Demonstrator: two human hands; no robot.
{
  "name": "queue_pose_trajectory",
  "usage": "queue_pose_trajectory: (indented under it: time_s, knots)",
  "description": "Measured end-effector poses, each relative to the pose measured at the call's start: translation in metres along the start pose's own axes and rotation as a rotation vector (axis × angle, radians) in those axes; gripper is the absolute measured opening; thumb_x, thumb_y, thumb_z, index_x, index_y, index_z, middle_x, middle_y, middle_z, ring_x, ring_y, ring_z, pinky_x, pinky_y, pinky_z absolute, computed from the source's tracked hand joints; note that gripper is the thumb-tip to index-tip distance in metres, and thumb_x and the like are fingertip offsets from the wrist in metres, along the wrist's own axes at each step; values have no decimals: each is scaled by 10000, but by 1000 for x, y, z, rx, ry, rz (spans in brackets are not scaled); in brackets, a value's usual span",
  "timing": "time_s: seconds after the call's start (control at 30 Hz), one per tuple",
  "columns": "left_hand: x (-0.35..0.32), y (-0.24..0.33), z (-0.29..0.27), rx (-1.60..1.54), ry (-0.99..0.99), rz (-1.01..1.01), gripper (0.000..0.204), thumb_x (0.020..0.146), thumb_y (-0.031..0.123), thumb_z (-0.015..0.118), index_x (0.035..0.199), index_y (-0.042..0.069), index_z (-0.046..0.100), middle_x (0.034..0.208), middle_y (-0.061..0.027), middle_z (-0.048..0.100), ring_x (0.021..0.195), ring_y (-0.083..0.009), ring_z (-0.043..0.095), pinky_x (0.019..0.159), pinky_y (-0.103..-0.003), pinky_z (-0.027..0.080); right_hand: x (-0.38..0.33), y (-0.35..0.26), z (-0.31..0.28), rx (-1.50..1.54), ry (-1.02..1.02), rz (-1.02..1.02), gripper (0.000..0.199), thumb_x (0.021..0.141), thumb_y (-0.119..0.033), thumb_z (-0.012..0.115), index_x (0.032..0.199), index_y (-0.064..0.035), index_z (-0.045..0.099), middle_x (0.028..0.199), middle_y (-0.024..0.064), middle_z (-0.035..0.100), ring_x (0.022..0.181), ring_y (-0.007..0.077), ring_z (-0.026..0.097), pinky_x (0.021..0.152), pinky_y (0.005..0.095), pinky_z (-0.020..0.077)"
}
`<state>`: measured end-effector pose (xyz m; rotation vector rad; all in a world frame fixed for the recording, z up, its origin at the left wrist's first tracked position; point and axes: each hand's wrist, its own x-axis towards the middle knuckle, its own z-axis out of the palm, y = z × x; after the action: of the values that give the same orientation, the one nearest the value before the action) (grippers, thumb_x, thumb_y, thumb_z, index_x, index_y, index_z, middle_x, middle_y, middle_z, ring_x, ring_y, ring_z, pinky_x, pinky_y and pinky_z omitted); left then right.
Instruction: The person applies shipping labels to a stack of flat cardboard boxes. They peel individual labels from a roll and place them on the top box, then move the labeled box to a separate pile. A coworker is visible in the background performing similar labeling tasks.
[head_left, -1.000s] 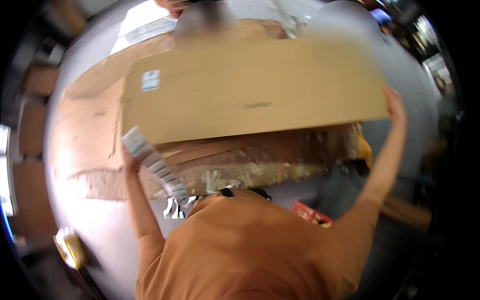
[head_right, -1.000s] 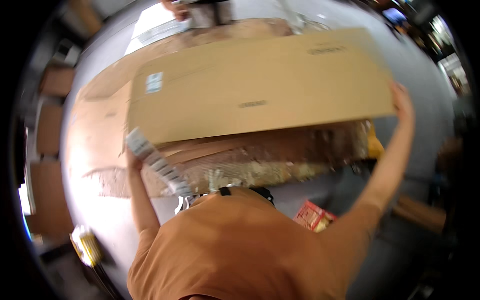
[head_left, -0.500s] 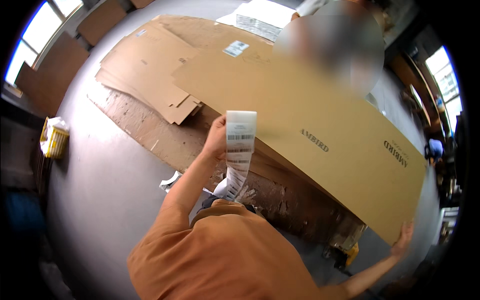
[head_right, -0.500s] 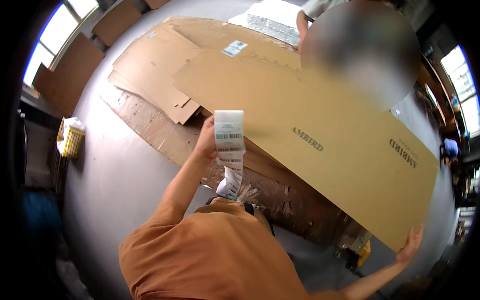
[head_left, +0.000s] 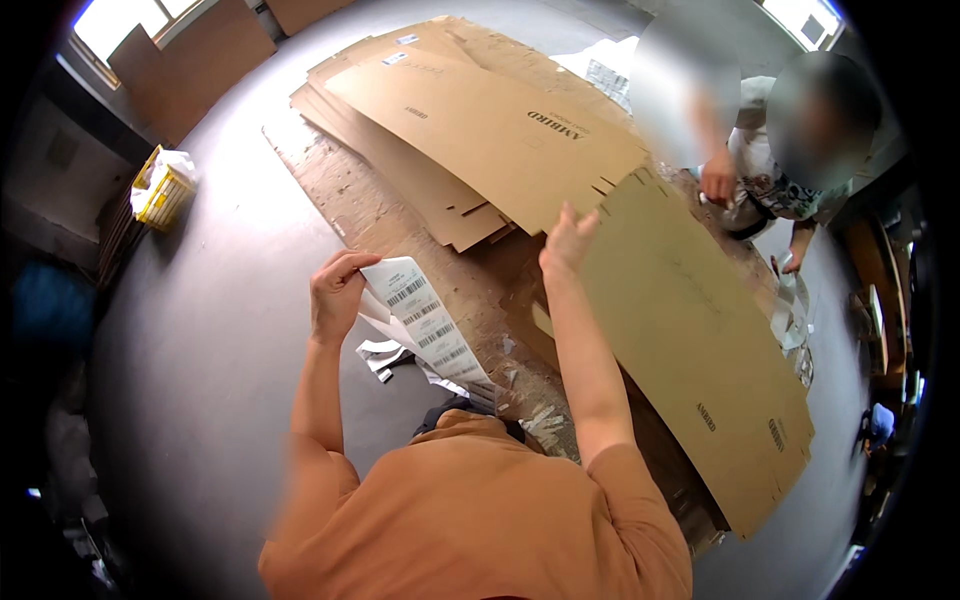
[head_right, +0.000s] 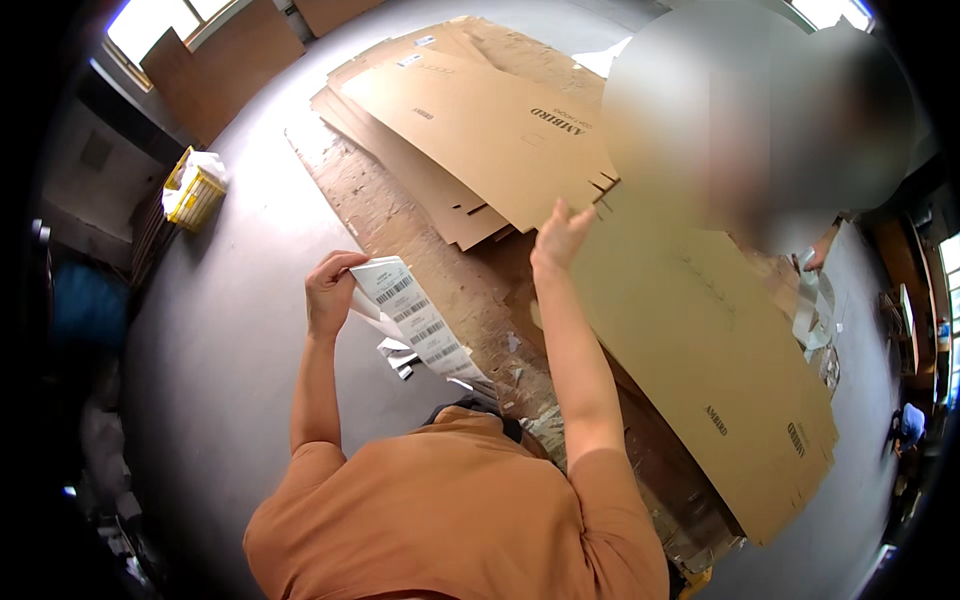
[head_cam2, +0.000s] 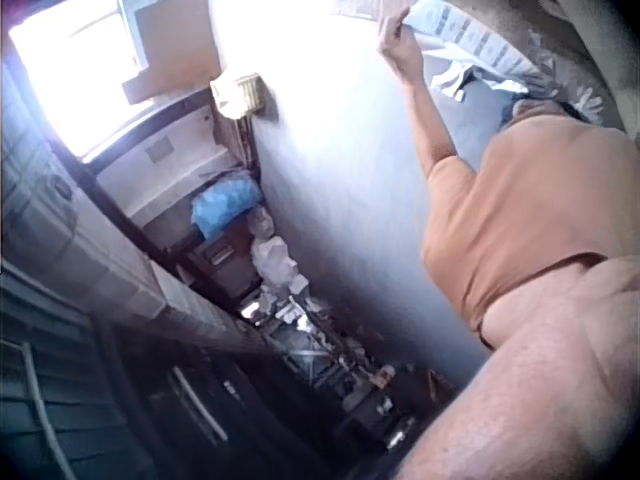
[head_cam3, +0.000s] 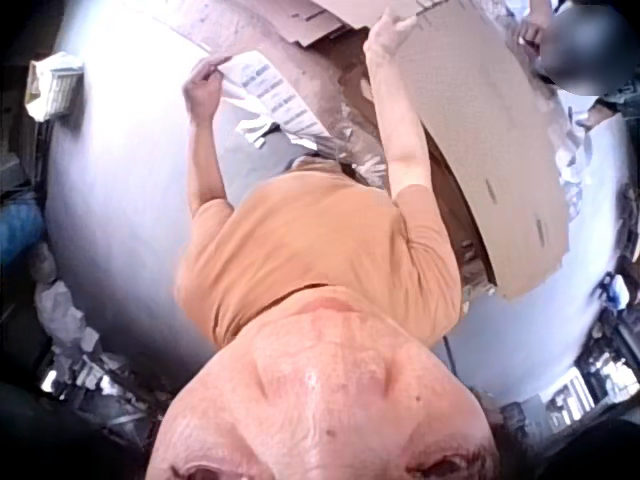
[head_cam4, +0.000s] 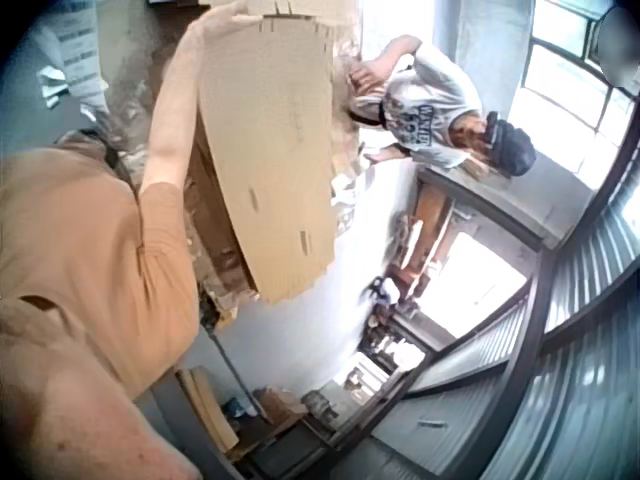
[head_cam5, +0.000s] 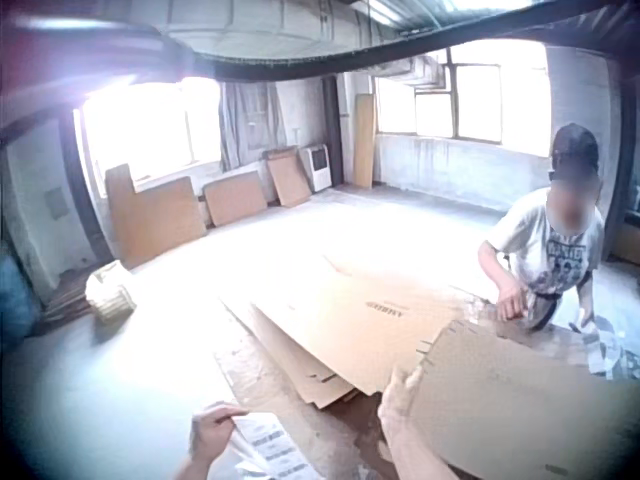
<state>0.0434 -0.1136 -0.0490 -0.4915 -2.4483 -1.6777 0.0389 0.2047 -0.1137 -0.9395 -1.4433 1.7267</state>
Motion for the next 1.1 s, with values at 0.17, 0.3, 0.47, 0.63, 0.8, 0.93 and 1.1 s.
queue_pose_trajectory:
  time_s: [0.17, 0.3, 0.47, 0.63, 0.8, 0.93, 1.1]
  knots:
    - [-3, -8, -40, 196, 212, 142, 221, 731, -171, 540, 852, -25, 655, 849, -68, 662, 779, -131, 624, 742, -234, 495, -16, 47, 44, 24, -462, 354, 581, 915, -90, 533, 1376, 117, 246, 1194, 216, 512, 1003, 214, 555, 877, 327, 469]
    - [16, 3, -32, -134, 240, -66, 167, 794, -139, 554, 862, -5, 626, 832, -48, 656, 764, -101, 605, 714, -217, 490, -53, 1, 19, -135, -862, 308, 541, 911, -105, 580, 1355, 101, 349, 989, 123, 643, 865, 134, 601, 790, 249, 490]
    - [50, 53, 16, -393, 0, -3, 203, 816, -113, 560, 946, 16, 649, 797, -14, 647, 748, -64, 584, 684, -207, 485, -105, -81, -4, -42, -993, -171, 553, 902, -141, 622, 1378, 9, 384, 1060, 108, 640, 888, 115, 574, 825, 244, 459]
    - [66, 99, 80, -299, -471, 164, 143, 778, -55, 626, 881, 18, 693, 816, -25, 688, 785, -80, 613, 715, -229, 496, -108, -143, -46, 25, -752, -168, 385, 890, -81, 630, 1244, 33, 527, 854, 17, 589, 809, 73, 552, 717, 210, 455]
    - [61, 104, 143, -305, -701, 166, 109, 797, 8, 642, 895, 13, 689, 783, -41, 682, 749, -84, 612, 683, -236, 493, -101, -142, -96, -73, -530, -145, 244, 879, -33, 626, 1104, 57, 606, 760, 8, 623, 700, 51, 568, 617, 190, 457]
    - [45, 104, 180, -360, -868, 26, 128, 832, 15, 601, 934, -5, 675, 806, -49, 680, 759, -87, 608, 692, -234, 491, -98, -132, -127, -158, -405, -123, 214, 876, -41, 629, 1065, 58, 612, 823, 55, 678, 742, 62, 596, 651, 205, 479]
    - [32, 92, 215, -452, -1014, -88, 130, 844, -6, 570, 942, -31, 652, 836, -47, 669, 768, -85, 599, 701, -242, 490, -88, -107, -150, -314, -219, -207, 171, 851, -56, 659, 989, 43, 636, 800, 64, 683, 739, 88, 619, 662, 233, 495]
